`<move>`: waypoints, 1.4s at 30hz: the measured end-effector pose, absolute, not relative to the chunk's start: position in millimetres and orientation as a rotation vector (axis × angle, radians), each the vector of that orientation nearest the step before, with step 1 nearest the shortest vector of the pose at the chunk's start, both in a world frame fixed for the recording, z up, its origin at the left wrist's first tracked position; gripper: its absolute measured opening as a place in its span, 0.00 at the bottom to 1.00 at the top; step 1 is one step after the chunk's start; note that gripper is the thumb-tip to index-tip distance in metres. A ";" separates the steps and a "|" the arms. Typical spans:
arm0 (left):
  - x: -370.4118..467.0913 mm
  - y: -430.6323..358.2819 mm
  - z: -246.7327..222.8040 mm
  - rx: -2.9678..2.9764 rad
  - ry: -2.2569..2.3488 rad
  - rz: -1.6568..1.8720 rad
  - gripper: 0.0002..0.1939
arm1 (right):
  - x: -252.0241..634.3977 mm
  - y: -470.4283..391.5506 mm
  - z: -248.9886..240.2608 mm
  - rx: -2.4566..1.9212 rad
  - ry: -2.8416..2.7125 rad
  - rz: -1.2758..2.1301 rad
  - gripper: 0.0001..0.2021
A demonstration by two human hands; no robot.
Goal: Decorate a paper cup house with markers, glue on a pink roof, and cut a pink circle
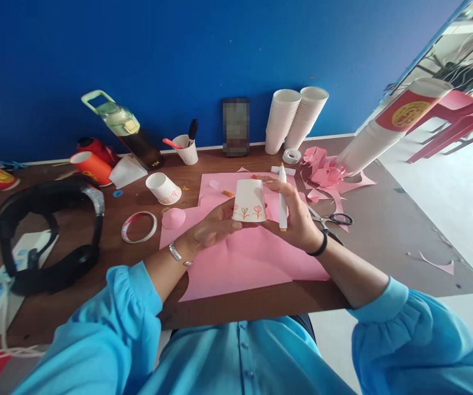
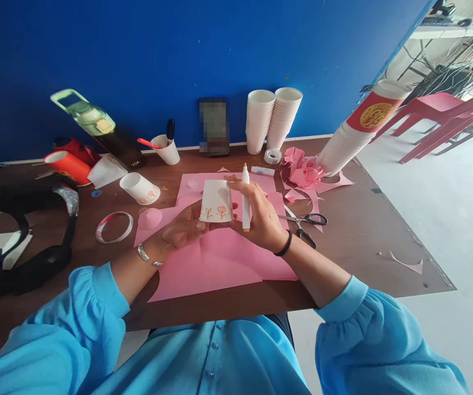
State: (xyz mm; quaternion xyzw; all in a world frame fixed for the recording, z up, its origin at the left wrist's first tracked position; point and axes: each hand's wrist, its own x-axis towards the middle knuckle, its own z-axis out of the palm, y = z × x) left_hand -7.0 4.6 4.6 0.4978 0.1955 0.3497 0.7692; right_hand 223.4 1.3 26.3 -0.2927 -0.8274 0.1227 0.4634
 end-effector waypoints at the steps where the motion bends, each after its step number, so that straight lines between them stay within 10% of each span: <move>1: -7.2 5.6 5.2 1.091 0.435 0.801 0.33 | 222.2 4.1 30.9 -0.727 -2.069 0.223 0.34; 7: -8.7 8.9 16.7 1.290 0.660 0.958 0.35 | 204.2 15.3 53.3 -0.680 -2.312 -0.180 0.27; 29: -29.9 11.6 24.5 1.446 1.047 0.806 0.34 | 207.4 44.0 5.3 -0.752 -1.981 0.086 0.38; 36: -48.0 -81.2 20.0 2.469 0.664 0.248 0.60 | 207.8 42.9 5.4 -0.792 -2.023 0.047 0.38; 42: -45.7 -94.8 -4.6 2.590 0.707 0.200 0.55 | 207.7 41.4 7.0 -0.773 -2.061 -0.004 0.38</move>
